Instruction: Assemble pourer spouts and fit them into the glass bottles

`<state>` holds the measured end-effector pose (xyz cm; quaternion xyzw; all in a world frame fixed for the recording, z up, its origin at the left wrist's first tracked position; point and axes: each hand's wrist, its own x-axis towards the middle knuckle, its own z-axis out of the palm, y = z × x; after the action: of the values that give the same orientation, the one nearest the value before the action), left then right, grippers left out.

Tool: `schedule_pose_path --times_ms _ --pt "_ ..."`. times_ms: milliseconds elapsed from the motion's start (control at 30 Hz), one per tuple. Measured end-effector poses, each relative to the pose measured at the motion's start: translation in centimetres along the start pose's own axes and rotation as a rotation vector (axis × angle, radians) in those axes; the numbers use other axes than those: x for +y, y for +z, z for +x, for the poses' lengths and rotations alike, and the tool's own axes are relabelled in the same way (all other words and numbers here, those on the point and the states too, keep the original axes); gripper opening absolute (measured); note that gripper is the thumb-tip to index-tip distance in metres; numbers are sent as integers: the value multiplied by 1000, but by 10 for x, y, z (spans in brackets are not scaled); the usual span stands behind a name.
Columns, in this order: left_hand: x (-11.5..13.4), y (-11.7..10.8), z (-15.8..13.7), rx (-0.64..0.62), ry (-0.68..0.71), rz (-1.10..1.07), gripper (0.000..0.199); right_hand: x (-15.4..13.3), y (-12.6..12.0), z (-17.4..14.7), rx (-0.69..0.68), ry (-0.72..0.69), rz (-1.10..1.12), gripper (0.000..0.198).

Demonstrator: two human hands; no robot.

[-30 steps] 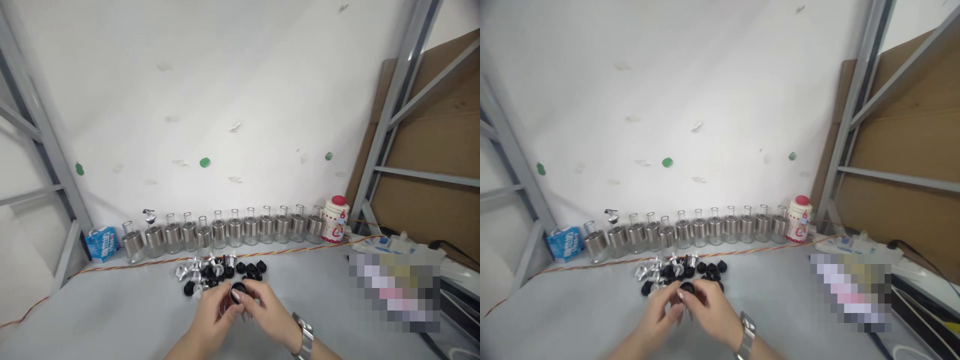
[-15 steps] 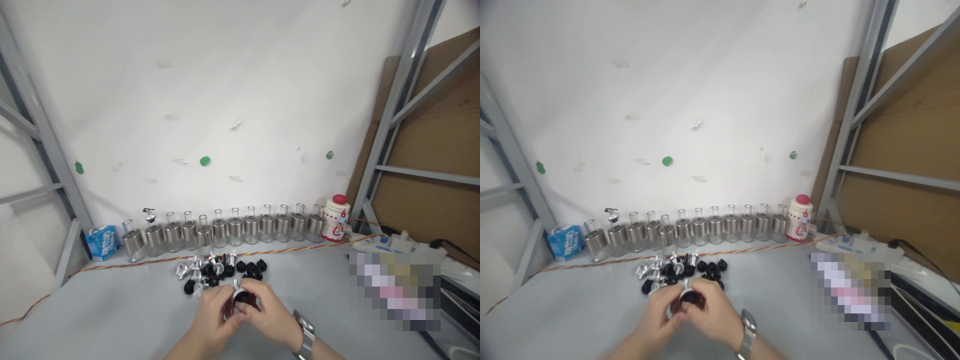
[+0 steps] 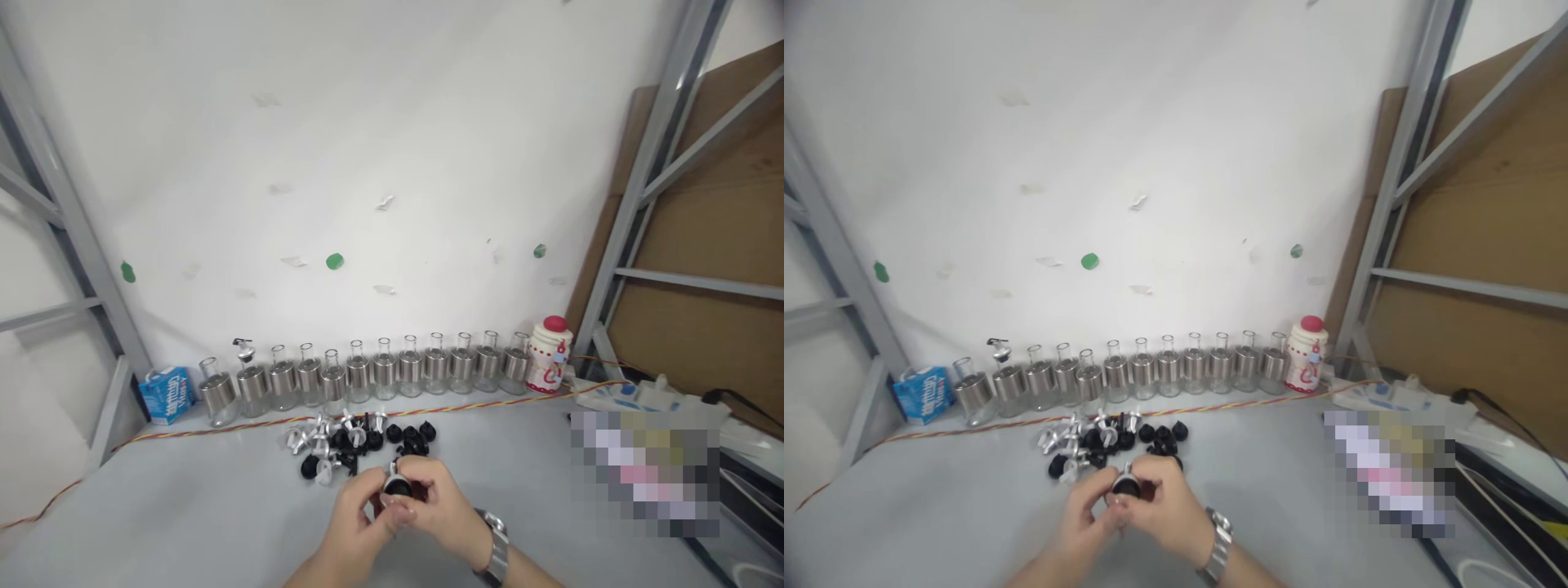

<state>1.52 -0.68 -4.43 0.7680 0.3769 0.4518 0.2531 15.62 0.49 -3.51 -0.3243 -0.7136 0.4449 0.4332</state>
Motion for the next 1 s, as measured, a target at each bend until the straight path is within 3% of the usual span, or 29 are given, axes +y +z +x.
schedule_pose_path --times_ms 200,300,467,733,833,933,1000 --pt "-2 -8 2 -30 33 96 48 -3 -1 1 53 -69 -89 29" --pt "1 -21 6 -62 171 325 42 -10 -2 1 47 -122 -209 13" --pt "4 -34 8 -87 368 666 40 -13 -2 1 14 -198 -343 9" --pt "4 -29 6 -113 390 713 37 -8 -1 2 23 -153 -349 13" --pt "-1 -36 12 -75 214 635 35 -4 -1 6 101 8 -105 20" --pt "-13 -48 23 129 -226 639 32 -1 -4 13 181 211 288 32" --pt "-23 -57 29 160 -465 682 30 -1 -7 17 228 304 494 37"
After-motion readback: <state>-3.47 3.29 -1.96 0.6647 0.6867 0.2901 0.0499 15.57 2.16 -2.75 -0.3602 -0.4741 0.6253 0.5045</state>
